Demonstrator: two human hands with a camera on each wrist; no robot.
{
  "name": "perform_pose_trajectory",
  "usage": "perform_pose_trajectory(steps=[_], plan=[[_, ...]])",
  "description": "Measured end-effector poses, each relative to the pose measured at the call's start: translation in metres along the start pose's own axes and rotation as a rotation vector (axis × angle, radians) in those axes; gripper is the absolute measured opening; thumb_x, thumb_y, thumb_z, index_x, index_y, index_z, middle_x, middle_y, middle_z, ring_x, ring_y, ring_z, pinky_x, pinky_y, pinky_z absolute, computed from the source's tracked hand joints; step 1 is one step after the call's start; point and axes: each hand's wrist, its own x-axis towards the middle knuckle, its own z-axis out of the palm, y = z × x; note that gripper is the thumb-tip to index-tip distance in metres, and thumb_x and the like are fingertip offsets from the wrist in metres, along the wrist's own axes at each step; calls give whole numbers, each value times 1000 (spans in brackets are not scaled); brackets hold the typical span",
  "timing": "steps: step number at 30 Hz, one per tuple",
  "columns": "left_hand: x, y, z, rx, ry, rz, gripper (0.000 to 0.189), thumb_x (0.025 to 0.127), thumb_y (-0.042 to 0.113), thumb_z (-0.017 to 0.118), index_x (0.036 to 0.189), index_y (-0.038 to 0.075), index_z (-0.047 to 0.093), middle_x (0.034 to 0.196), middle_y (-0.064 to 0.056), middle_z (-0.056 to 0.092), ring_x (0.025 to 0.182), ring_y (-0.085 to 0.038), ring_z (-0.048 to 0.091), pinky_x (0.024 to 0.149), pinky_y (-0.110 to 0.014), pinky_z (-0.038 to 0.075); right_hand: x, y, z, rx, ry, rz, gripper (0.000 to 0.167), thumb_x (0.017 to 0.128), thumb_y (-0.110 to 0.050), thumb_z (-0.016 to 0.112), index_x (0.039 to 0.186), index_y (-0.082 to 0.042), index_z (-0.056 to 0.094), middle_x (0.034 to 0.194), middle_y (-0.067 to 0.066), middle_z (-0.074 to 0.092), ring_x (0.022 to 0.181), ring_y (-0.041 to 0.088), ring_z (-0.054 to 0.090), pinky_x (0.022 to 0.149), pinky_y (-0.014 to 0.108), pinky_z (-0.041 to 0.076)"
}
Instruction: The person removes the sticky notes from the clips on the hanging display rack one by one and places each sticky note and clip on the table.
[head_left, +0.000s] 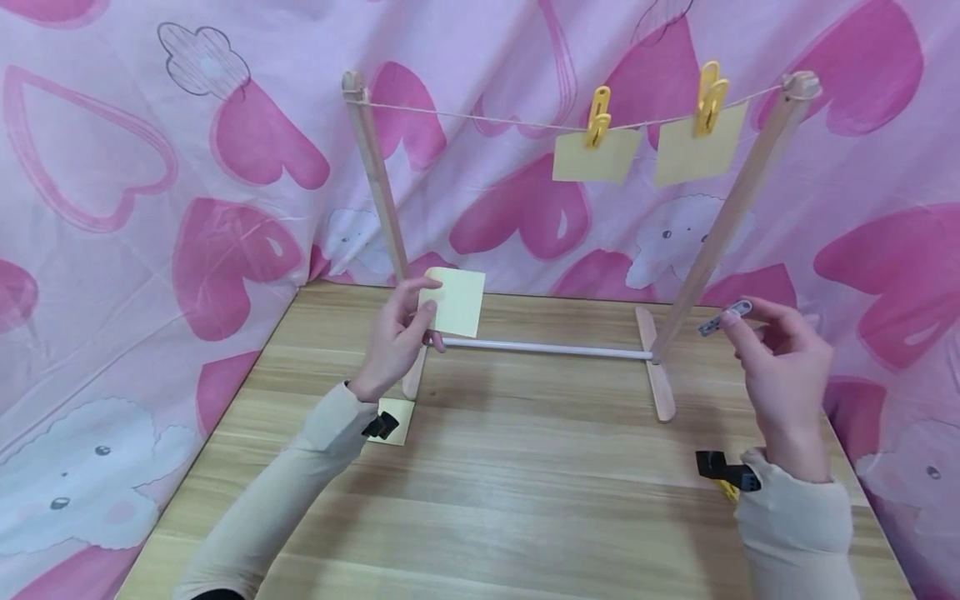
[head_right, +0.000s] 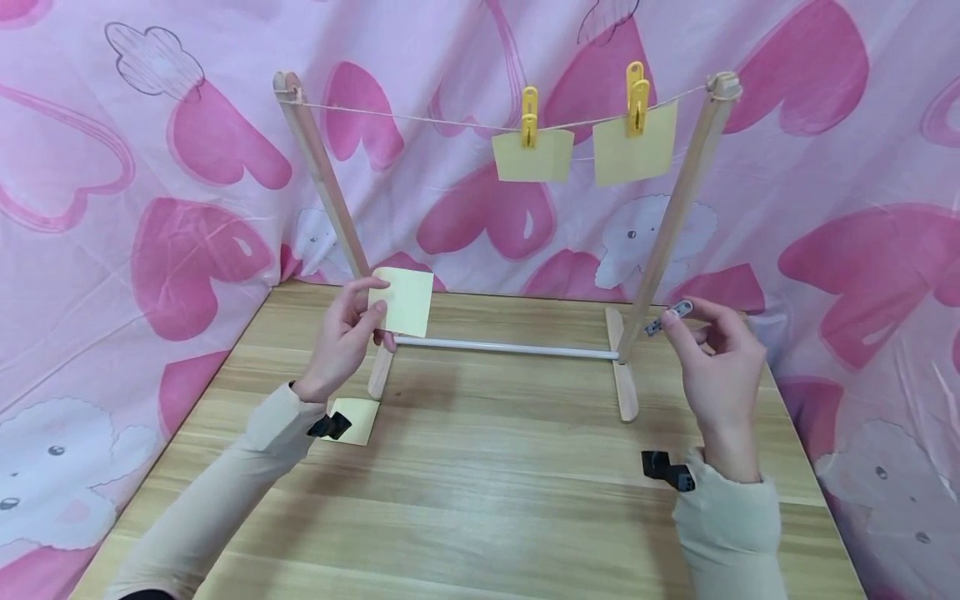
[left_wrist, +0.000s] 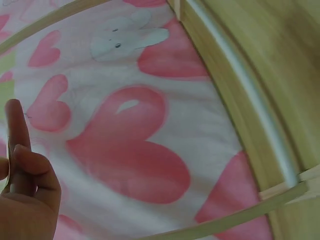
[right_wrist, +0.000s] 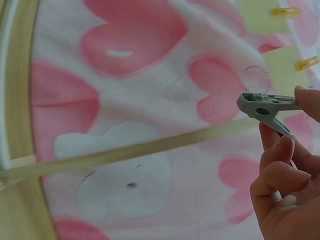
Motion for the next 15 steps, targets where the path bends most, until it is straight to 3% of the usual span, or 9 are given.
perform_pose_trajectory(steps=[9,15], plan=[[-13,-28,-2,46,34,-87,27,97,0,47,123,2,53,62,-2,42,47,-21,62,50,-23,47,-13,34,-6,3,-11,135,27,84,-11,74,110,-9,71,84,-13,65,57,4,48,48,14,38],[-23,-44,0,76,15,-195,26,97,4,49,122,5,55,67,1,41,54,-24,64,41,-20,37,-26,62,-14,-167,-109,247,34,87,-26,72,119,-15,68,82,-18,59,63,2,49,51,17,39]])
